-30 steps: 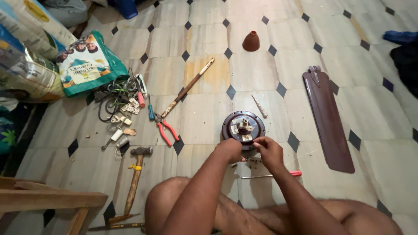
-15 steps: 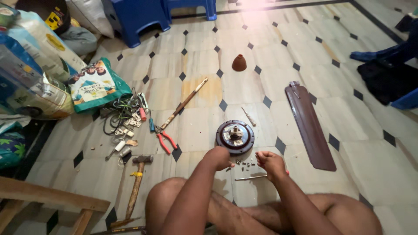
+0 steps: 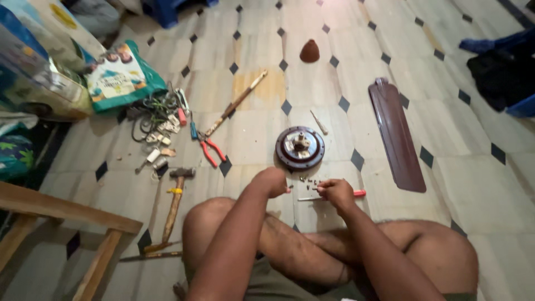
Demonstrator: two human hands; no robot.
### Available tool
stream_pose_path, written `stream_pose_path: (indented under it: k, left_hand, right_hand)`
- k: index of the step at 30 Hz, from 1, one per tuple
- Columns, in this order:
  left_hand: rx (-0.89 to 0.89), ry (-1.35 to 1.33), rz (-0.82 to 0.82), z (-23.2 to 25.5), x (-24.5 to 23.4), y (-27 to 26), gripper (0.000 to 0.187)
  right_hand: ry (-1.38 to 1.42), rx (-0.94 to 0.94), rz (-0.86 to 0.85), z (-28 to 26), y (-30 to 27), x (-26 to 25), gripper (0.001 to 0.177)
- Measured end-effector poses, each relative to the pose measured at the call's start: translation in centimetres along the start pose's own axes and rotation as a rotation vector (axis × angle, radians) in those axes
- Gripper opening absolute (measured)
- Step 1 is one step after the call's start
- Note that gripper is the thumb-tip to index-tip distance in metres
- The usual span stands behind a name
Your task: The person sits on the floor and uses a screwdriver to tighten screws on the central hub of a ceiling fan motor. They repeatedly adjust the motor housing and tighten fasteners while a fan blade lies nearby.
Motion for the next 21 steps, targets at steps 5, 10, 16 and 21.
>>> stream_pose_path:
  k: [5, 10, 16, 21]
  left_hand:
    - [-0.001, -0.011, -0.025, 0.3, 0.1, 0.4, 0.033]
    - [0.024, -0.043, -0.031, 0.4, 0.6, 1.4, 0.03]
    - [-0.03, -0.03, -0.022, 0.9, -0.2, 1.7, 0.033]
    - [-0.026, -0.034, -0.038, 0.5, -0.4, 2.4, 0.03]
  right_hand:
    - [-0.5, -0.135, 0.041, -1.3, -1.4, 1.5, 0.015]
    - [-0.543, -0.276, -0.008, -1.1, -1.5, 3.6, 0.018]
    - [-0.538, -0.324, -0.057, -2.0, -0.9, 5.7, 0.025]
    - [-0.416, -0.349, 0.084, -3.5, -0.6, 3.6, 0.028]
Point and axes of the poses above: each hand's wrist, its own y-axis towards the middle knuckle, its own x-axis out of the palm, z = x × y, the point moved 3 cm from there along y, towards the middle knuckle, and after that the axes turned 12 degrees about y, right-handed, at the moved point
